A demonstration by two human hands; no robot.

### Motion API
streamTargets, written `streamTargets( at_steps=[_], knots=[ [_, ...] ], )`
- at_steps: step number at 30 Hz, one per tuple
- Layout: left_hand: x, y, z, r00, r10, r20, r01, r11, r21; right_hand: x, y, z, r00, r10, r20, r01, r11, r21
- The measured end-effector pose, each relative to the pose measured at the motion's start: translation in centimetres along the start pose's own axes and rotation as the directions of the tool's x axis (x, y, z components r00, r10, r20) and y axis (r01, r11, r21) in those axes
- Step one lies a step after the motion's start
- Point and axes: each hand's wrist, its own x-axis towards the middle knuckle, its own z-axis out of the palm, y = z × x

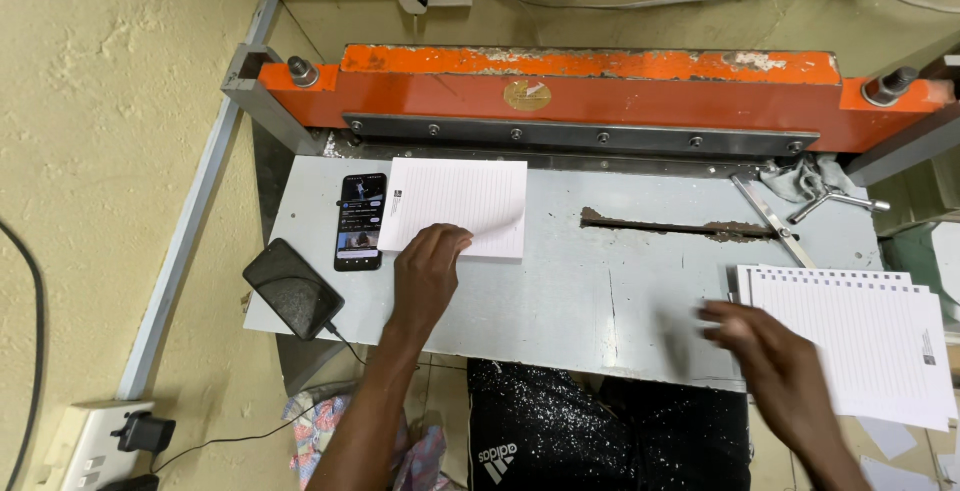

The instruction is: The person uses a manual paper cutting machine to trim sheets of lined paper. They repeatedly pick up a sheet, align it under the cutting blade, press down the lever to cut, and then place the trimmed sheet onto a stack on the right side of the table.

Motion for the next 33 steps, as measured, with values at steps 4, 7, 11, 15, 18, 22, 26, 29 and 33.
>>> streamTargets(
  at_steps=[4,7,11,15,18,22,26,29,33],
  knots=[
    [-1.7,0.2,2.4,0.972,-0.228,-0.058,0.229,0.973,0.011,6.6,-10.0,10.6,0.889,-0.025,0.458,-0.176,0.903,0.392],
    [-2.2,1.6,1.6,0.960,-0.254,-0.119,0.247,0.967,-0.067,16.2,-7.9,19.4,0.764,-0.061,0.642,-0.344,0.803,0.486],
    [-5.5,3.0,1.2,0.732,-0.585,-0.349,0.462,0.803,-0.377,17.4,-7.1,21.1,0.860,-0.176,0.479,-0.076,0.884,0.461],
    [-3.9,3.8,-3.6,0.067,-0.942,0.330,0.588,-0.230,-0.775,8.6,-8.5,13.0,0.857,-0.227,0.462,0.106,0.956,0.272],
    [-1.3,5.8,-5.3,0.251,-0.717,0.650,0.937,0.012,-0.348,4.3,-8.9,8.7,0.892,0.077,0.446,-0.123,0.990,0.074],
    [-0.4,9.4,-1.6,0.568,-0.639,0.518,0.756,0.156,-0.636,3.3,-1.6,5.7,0.971,-0.035,0.235,0.028,0.999,0.035],
    [-0.9,12.6,1.0,0.774,-0.509,0.376,0.579,0.332,-0.745,2.3,2.6,5.5,0.988,0.000,0.155,-0.026,0.986,0.164],
    [-2.2,13.9,4.1,0.814,-0.544,0.204,0.455,0.377,-0.807,3.5,7.0,7.5,0.993,-0.068,0.098,0.047,0.978,0.202],
    [-2.6,14.5,4.9,0.843,-0.535,0.045,0.324,0.440,-0.837,3.3,7.3,8.0,0.961,-0.265,-0.080,0.275,0.947,0.168]
  ],
)
